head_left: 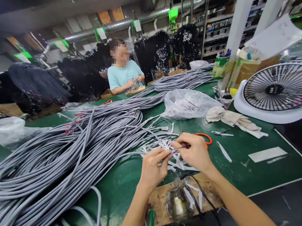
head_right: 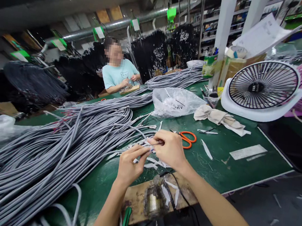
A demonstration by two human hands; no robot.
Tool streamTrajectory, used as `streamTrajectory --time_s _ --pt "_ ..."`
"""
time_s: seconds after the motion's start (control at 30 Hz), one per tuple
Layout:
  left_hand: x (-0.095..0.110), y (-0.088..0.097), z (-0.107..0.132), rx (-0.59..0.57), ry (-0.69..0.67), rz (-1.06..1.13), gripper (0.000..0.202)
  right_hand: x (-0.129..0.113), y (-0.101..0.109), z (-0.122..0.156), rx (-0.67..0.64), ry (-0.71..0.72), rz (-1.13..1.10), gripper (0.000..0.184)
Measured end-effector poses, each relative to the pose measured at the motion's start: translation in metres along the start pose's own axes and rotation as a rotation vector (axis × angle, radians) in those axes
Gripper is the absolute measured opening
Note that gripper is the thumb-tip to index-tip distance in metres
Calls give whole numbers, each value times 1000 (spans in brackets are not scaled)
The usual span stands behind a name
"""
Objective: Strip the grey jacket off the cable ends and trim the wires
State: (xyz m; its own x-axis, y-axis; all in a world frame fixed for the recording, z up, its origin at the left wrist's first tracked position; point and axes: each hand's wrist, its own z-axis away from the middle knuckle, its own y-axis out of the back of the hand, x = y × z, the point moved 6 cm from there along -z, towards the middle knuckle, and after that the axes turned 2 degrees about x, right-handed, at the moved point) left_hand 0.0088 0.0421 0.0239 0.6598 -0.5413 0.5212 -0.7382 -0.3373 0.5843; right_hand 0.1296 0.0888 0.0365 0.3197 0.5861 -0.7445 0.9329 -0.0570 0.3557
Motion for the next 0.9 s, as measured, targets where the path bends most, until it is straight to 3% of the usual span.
streamTrajectory --time_s 0.07,0.13,0.2,0.27,0.33,0.43,0.5,0.6,0.77,0.9 --pt "-3 6 0 -17 46 184 11 18 7 -7 -14 -193 -220 33" --pt "-13 17 0 73 176 353 11 29 18 -12 30 -299 -385 33" --pt "-25 26 2 188 320 490 17 30 32 -14 145 -294 -436 31" --pt "-31 26 3 199 408 570 21 23 37 -13 160 -212 -433 23" --pt "-30 20 2 105 426 575 24 9 27 -10 -18 -113 -429 21" --pt "-25 12 3 -14 399 534 27 -7 -1 1 -387 -29 -420 35" --pt "-22 9 5 -60 382 533 29 -12 -11 5 -484 9 -409 31" --pt "-22 10 5 -68 383 550 27 -12 -12 1 -421 58 -351 19" --pt "-21 12 2 -33 382 567 21 -7 0 -5 -184 70 -115 27" --pt "-22 11 0 10 381 479 21 -14 -1 -1 -193 174 -29 20"
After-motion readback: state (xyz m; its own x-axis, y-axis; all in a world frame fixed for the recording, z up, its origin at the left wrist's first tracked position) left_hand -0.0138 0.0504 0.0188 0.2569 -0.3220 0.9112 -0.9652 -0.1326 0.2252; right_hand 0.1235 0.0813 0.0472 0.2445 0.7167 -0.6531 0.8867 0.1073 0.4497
